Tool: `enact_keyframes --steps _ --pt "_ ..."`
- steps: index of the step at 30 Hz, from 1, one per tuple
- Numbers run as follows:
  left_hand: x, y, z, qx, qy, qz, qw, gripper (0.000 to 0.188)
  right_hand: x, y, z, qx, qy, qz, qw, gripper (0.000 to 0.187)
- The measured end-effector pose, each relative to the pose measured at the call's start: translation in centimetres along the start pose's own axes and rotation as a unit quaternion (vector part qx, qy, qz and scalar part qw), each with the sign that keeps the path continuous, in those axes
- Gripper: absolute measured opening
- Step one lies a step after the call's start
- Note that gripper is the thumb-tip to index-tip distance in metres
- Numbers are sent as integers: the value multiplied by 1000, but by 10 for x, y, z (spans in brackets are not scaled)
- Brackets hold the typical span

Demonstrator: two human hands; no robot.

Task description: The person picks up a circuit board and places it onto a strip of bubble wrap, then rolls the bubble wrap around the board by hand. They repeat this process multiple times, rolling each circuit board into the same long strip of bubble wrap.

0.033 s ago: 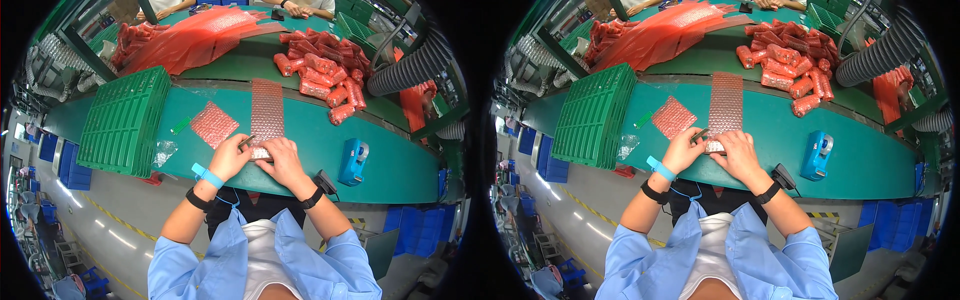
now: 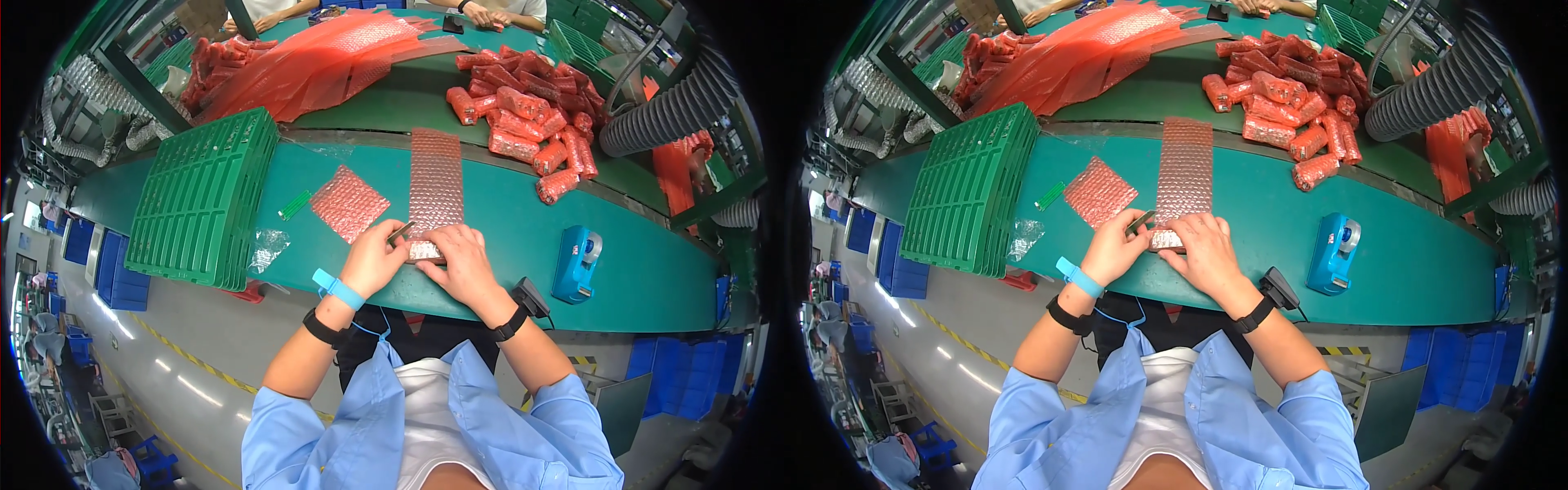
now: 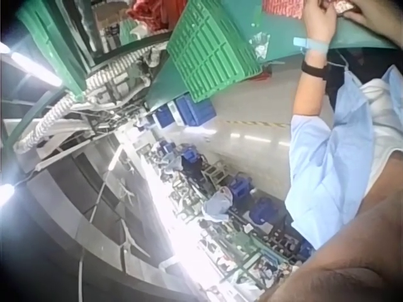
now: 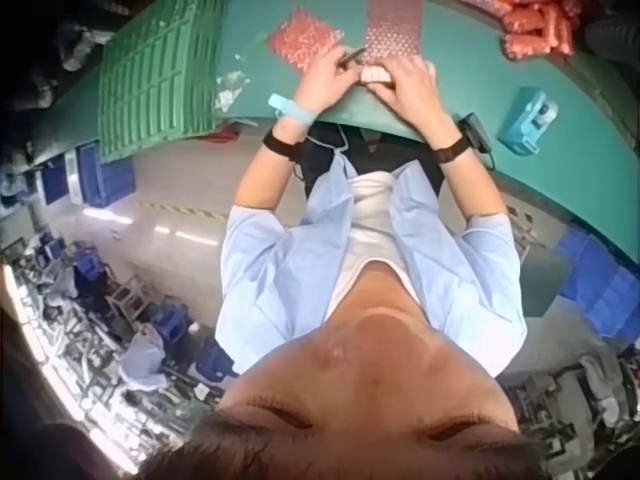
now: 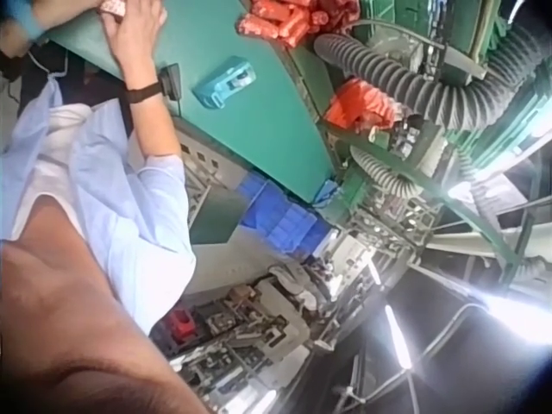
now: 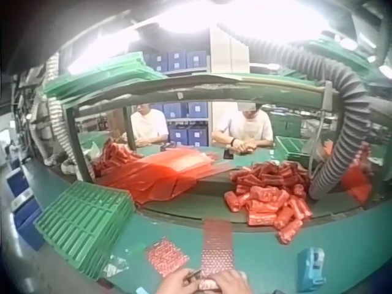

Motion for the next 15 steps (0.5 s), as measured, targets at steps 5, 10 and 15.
enact_keyframes --steps 5,10,15 --pt "2 14 -13 -38 -33 -114 992 31 -2 3 2 9 14 9 1000 43" --pt "-2 5 -25 -14 -61 -88 994 34 0 19 6 5 2 6 1000 42" --pt "-4 4 -30 9 -91 -45 995 35 3 28 9 -12 4 -25 1000 39"
Point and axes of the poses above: each hand's wrist, its own z-axis towards the middle knuckle, its own x-axis out of the palm, y = z × x, the point moved 7 cm from there along z, towards the middle knuckle, and after that the axes turned 1 degree about -y, right-handed, at the moved point
